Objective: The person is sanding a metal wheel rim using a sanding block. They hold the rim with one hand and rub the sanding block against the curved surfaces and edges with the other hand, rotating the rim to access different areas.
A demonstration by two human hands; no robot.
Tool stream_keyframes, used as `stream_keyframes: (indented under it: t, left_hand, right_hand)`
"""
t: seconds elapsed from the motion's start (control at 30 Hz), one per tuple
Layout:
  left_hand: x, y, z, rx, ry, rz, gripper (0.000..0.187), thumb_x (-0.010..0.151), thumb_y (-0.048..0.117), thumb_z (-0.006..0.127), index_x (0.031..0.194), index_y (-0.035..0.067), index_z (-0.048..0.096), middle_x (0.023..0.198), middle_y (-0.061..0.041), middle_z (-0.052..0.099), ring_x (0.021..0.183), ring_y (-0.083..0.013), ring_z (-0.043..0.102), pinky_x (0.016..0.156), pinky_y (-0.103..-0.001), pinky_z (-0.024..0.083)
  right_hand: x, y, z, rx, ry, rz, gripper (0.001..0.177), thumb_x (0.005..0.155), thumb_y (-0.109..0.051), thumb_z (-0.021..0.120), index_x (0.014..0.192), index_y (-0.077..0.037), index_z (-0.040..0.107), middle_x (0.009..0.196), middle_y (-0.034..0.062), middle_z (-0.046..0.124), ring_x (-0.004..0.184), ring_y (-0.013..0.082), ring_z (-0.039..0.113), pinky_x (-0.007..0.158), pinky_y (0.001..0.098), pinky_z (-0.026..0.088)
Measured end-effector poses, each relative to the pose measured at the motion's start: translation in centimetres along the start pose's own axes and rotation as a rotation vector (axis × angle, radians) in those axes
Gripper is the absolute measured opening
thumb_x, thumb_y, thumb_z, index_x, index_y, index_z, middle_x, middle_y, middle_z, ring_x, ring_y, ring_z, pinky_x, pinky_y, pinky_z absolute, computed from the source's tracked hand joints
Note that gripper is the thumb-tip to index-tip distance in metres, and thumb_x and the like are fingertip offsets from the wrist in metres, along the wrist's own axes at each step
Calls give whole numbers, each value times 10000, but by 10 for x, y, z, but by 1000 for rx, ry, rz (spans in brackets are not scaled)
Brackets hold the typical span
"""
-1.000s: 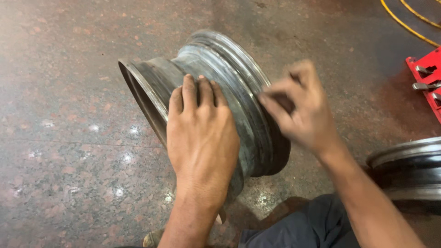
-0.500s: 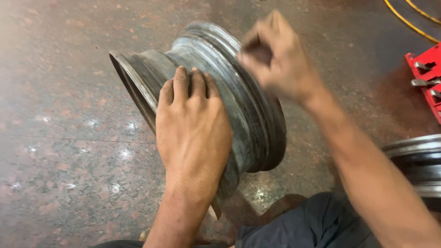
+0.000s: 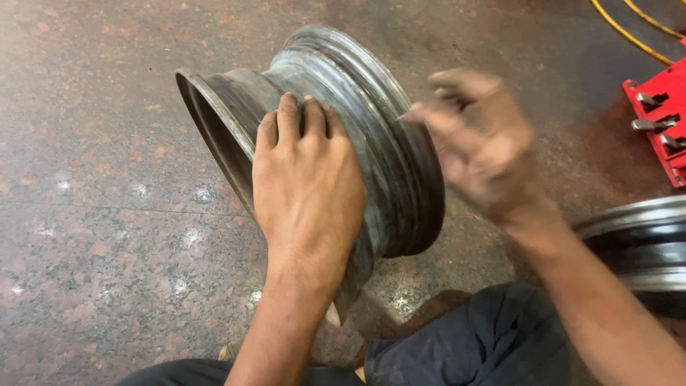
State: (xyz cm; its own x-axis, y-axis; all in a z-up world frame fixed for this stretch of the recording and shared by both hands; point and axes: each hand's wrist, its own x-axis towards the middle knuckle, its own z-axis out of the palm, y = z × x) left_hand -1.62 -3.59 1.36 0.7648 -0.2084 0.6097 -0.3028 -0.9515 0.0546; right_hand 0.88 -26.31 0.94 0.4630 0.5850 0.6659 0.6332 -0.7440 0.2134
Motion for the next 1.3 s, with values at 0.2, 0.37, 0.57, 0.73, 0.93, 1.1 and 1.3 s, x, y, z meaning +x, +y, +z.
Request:
stream_keyframes:
  t: [0.2, 0.37, 0.57, 0.73, 0.93, 1.1, 1.3]
  left_hand:
    - [-4, -1, 5, -29, -34, -6, 319, 827, 140, 659, 1060, -61, 743, 1139, -220, 728, 1236, -349, 600, 1065, -437, 421]
    - [-4, 3, 6, 104, 16, 13, 414, 754, 165, 646, 1099, -44, 738, 1167, -215, 726, 1217, -331, 604, 1057, -421, 421]
    - [-7, 3, -1, -37, -31, -2, 401, 876, 143, 643, 1204, -81, 702, 1260, -233, 696, 1309, -353, 575, 1106, -431, 411]
    - [-7, 7, -7, 12, -67, 15, 444, 840, 158, 649, 1209, -85, 692, 1264, -243, 687, 1297, -357, 567, 1106, -431, 403]
    - [-16, 14, -3, 27, -47, -4, 464, 839, 157, 666, 1237, -81, 686, 1295, -255, 677, 1313, -358, 566, 1116, -423, 403]
    - [-10, 11, -9, 28, -86, 17, 456, 837, 156, 667, 1235, -66, 688, 1278, -246, 681, 1295, -357, 579, 1105, -425, 416]
    - [-13, 15, 8, 68, -70, 3, 426, 871, 176, 678, 1244, -28, 701, 1271, -216, 698, 1263, -358, 593, 1081, -435, 433]
  right_hand:
    - [-40, -43, 2, -141, -208, 134, 376, 1052, -212, 667, 1391, -48, 690, 1553, 45, 560, 1451, 272, 481, 1224, 429, 298]
    - [-62, -85, -9, -219, -234, 222, 505, 1004, -307, 574, 1415, -17, 617, 1519, 121, 574, 1435, 304, 422, 1191, 485, 214]
    - [0, -40, 15, -120, -262, 190, 427, 1116, -260, 561, 1493, -61, 586, 1577, 61, 541, 1505, 269, 416, 1262, 464, 235]
    - [-35, -80, -8, -110, -222, 265, 512, 1022, -239, 601, 1478, -7, 562, 1571, 152, 516, 1479, 322, 402, 1223, 487, 304]
    - [-19, -49, 16, -45, -237, 235, 474, 1063, -203, 603, 1493, -12, 550, 1594, 123, 477, 1518, 326, 398, 1263, 496, 316]
    - [-38, -77, 2, 7, -196, 320, 499, 1053, -193, 551, 1510, 5, 518, 1611, 155, 451, 1534, 348, 358, 1275, 513, 285]
    - [-23, -59, 16, 31, -214, 297, 509, 1092, -241, 539, 1536, 1, 486, 1630, 168, 427, 1554, 359, 343, 1295, 521, 287]
